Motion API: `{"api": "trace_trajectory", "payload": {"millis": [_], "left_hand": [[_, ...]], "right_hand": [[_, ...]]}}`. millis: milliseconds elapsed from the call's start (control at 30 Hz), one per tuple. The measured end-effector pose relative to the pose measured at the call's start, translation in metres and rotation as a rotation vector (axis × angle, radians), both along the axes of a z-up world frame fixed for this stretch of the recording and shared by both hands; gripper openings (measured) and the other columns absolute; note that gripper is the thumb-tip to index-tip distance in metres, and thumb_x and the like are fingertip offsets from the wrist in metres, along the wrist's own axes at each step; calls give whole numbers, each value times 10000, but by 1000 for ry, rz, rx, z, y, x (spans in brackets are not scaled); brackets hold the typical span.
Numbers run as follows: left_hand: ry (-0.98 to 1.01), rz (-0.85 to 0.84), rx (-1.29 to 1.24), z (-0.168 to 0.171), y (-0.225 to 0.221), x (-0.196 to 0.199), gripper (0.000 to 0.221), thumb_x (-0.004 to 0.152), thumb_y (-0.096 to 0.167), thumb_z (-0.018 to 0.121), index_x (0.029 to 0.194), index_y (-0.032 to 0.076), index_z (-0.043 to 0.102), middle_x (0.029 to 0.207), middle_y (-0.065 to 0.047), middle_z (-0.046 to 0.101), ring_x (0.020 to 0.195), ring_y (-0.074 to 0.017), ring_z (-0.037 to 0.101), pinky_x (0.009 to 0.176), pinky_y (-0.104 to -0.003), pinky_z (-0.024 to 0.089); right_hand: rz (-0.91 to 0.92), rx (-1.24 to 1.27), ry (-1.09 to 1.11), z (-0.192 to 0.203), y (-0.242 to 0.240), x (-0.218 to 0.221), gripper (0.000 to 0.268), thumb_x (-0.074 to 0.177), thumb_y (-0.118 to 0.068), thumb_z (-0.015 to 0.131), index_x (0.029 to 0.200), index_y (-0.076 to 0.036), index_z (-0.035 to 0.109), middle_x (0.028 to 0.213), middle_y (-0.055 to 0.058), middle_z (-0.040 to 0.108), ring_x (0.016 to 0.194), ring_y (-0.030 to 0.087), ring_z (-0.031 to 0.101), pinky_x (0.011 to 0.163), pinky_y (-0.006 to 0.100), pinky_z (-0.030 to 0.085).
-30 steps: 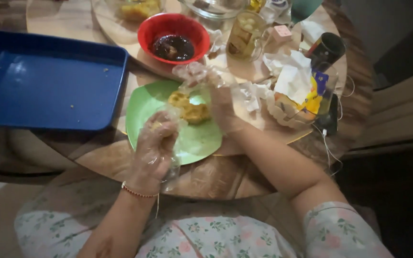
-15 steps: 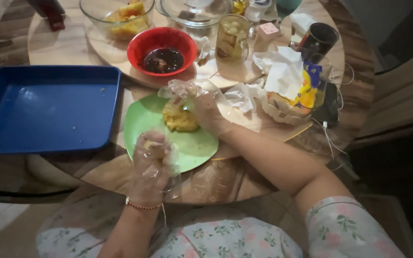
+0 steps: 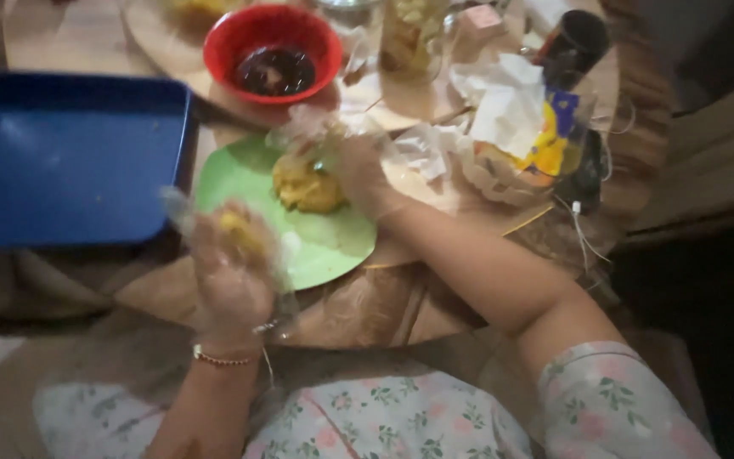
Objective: A person wearing plastic gloves shapes small portions of yellow dough into balls and places them on a green plate.
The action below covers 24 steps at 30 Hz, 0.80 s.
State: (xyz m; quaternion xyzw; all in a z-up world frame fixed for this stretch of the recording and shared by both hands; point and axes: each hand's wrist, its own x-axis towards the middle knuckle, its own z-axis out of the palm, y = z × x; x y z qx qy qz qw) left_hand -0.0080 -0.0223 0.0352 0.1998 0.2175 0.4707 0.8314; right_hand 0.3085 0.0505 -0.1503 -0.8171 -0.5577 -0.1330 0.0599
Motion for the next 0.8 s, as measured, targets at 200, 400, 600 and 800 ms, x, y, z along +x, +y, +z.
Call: {"api": "trace_trajectory", "payload": {"millis": [200, 400, 600, 800], "left_hand": [[-139, -74, 49, 8, 30, -24, 907, 778, 610, 602, 1540, 155, 413, 1453, -166, 525, 1262, -345, 561, 1040, -443, 444], [-233, -196, 44, 9, 39, -33, 1030, 807, 508, 712, 1643, 133, 241, 1481, -154, 524, 1348, -316, 505, 1133, -494, 387], [-304, -142, 24, 19, 31, -36, 785, 885, 310, 697, 1580, 386, 341, 1507, -228, 478, 1227, -370, 588, 1073, -584, 508], [-378, -354, 853, -47, 35, -44, 447, 1201, 138, 493, 1597, 344, 488, 1508, -44, 516, 1311, -195, 526, 1273, -411, 436]], "right_hand": [[-204, 592, 1883, 196, -70, -109, 568, 889, -557, 458, 911, -51, 718, 908, 173, 756, 821, 342, 762, 731, 514, 660], [113, 690, 1415, 120, -58, -62, 281, 903, -352, 640, 911, -106, 777, 911, 26, 791, 857, 137, 748, 786, 291, 635], [854, 271, 868, 218, -102, -141, 531, 1028, 104, 676, 1459, -167, 522, 1548, 111, 442, 1471, 329, 472, 1221, 384, 633], [896, 321, 455, 181, -92, -126, 731, 935, -192, 891, 1529, -172, 467, 1429, 202, 628, 1203, 309, 696, 1061, 379, 572]]}}
